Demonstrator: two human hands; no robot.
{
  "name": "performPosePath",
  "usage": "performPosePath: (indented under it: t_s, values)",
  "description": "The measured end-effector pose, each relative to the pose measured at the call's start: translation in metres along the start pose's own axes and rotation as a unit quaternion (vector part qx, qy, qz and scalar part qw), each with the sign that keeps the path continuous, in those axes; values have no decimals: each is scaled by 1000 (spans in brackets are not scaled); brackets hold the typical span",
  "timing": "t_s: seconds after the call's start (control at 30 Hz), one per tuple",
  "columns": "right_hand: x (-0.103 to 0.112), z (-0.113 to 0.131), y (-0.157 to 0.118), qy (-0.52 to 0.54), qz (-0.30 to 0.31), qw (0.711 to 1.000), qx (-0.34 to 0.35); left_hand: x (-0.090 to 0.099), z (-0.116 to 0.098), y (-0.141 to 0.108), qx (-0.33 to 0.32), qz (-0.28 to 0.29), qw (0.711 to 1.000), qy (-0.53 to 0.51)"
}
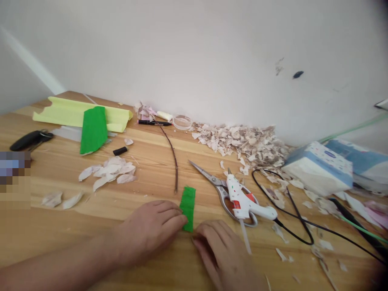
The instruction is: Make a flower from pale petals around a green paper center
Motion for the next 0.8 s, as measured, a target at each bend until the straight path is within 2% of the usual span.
performPosePath:
  t_s: [0.5,0.8]
  values:
    - [2,-4,6,31,-19,999,-35,1,0,2,14,13,1000,-1]
    - [-4,-11,7,64,-14,996,-68,-3,2,2,27,25,999,-5]
Point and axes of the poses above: each hand's wrist, its own y-axis towards the middle knuckle, its own x-axis out of the back of the hand, z = x × y, the point moved 9 cm from there along y, towards the middle knuckle, and after that the axes turned 6 degrees about -y, right-handed, at the moved point
